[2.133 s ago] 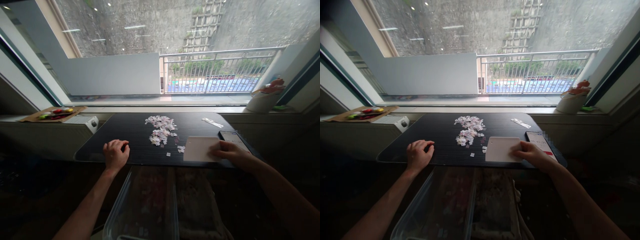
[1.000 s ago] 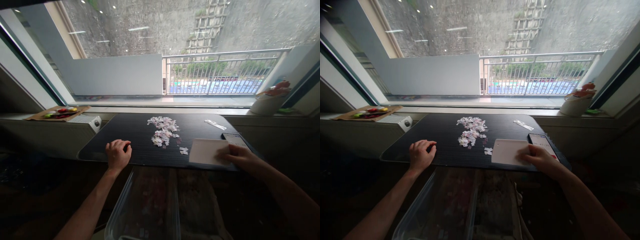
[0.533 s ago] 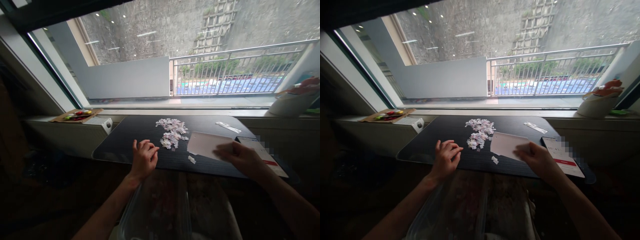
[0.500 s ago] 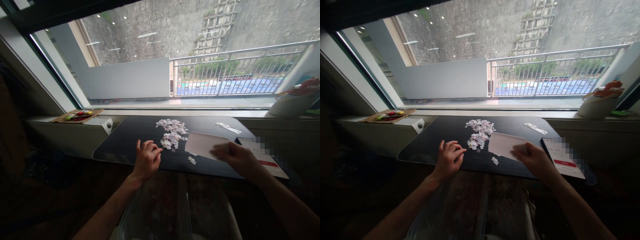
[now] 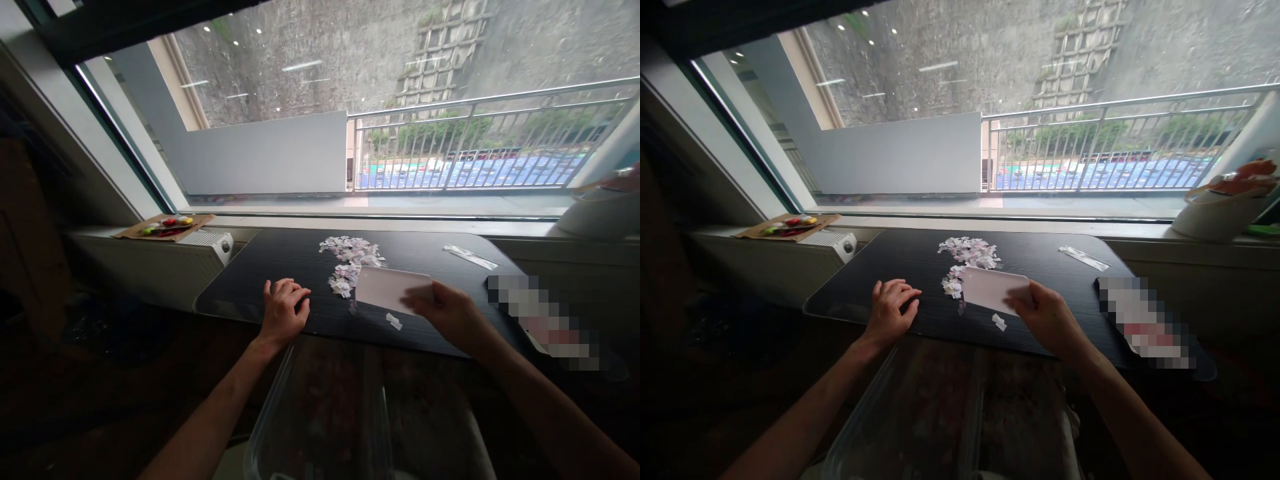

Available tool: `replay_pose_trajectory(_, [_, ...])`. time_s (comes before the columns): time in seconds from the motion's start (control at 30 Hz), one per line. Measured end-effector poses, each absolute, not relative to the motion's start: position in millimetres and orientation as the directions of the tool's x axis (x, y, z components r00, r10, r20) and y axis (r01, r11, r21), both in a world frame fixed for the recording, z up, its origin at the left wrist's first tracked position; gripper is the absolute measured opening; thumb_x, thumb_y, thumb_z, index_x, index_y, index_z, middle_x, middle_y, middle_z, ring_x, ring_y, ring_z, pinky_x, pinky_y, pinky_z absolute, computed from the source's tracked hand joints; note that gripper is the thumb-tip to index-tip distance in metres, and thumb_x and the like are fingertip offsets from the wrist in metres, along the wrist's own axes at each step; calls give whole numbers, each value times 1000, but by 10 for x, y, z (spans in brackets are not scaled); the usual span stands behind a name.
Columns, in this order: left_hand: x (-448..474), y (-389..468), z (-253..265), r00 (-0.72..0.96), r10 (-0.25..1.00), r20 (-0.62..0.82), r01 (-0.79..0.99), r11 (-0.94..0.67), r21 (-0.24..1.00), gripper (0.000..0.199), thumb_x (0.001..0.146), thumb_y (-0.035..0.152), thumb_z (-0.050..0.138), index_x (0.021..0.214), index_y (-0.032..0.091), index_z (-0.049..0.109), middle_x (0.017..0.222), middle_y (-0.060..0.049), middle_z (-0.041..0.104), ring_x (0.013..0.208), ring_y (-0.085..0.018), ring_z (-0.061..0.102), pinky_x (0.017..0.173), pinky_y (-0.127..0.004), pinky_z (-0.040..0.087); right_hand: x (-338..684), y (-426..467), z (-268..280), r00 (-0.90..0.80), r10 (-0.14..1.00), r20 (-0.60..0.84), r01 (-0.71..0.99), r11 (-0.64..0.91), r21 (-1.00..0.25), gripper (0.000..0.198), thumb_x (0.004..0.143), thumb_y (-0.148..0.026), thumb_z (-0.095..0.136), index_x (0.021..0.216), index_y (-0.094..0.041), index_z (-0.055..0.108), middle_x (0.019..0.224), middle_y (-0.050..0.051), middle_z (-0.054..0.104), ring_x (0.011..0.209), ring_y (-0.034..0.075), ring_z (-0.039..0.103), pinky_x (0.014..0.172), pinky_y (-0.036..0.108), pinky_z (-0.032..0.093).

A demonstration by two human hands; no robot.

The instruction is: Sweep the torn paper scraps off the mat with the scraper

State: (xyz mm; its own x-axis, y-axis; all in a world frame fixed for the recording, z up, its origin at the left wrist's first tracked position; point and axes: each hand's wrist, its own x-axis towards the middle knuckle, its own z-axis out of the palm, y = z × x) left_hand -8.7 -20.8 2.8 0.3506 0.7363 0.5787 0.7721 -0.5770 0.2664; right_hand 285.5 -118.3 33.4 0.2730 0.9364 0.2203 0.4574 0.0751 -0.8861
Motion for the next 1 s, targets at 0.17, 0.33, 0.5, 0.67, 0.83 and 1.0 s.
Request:
replay_pose_trajectory(0.17, [-53, -240, -6, 328, 744, 582, 763, -572, 301, 21, 80, 22, 56, 96, 25, 70, 94, -5, 68, 110, -28, 56, 109, -58, 23, 2824, -1148, 259, 259, 960, 102, 278, 27, -960, 51, 58, -60, 78, 87, -19, 73, 82, 7, 77, 76, 27, 71, 74, 41, 57])
replay_pose_trajectory(0.33, [-53, -237, -19, 325, 750, 577, 763, -568, 308, 21, 80, 23, 57, 96, 25, 69, 94, -4, 69, 111, -28, 55, 110, -58, 22, 2830, -1159, 239, 275, 959, 65, 234, -1, -972, 53, 56, -60, 80, 89, -20, 72, 85, 8, 77, 80, 28, 72, 77, 42, 58])
replay_pose_trajectory(0.5, [-43, -247, -17, 326, 755, 570, 764, -565, 312, 20, 80, 22, 56, 95, 24, 69, 92, -4, 69, 111, -28, 55, 110, -60, 22, 2773, -1181, 282, 235, 971, 32, 247, -28, -969, 47, 56, -56, 81, 85, -20, 72, 78, 6, 76, 74, 27, 71, 71, 39, 57])
replay_pose_trajectory(0.67, [-40, -254, -10, 324, 752, 574, 763, -567, 312, 19, 80, 22, 56, 94, 24, 68, 91, -5, 69, 111, -28, 56, 110, -59, 21, 2746, -1283, 281, 212, 977, 7, 178, -31, -984, 42, 58, -49, 82, 87, -22, 70, 82, 5, 77, 77, 26, 72, 71, 37, 58])
replay_pose_trajectory(0.83, [-43, -258, -15, 328, 751, 574, 762, -569, 310, 19, 80, 21, 56, 94, 23, 68, 91, -5, 69, 111, -28, 56, 110, -60, 21, 2770, -1353, 270, 279, 960, -20, 193, -77, -978, 36, 60, -44, 82, 85, -23, 68, 82, 4, 77, 74, 25, 72, 67, 35, 58])
replay_pose_trajectory(1.0, [-42, -261, -12, 333, 746, 577, 766, -571, 296, 18, 80, 21, 56, 95, 23, 67, 91, -4, 69, 111, -27, 56, 111, -59, 21, 2641, -1391, 266, 234, 972, -33, 146, -68, -987, 41, 58, -46, 82, 87, -21, 68, 83, 5, 77, 76, 26, 73, 68, 35, 59])
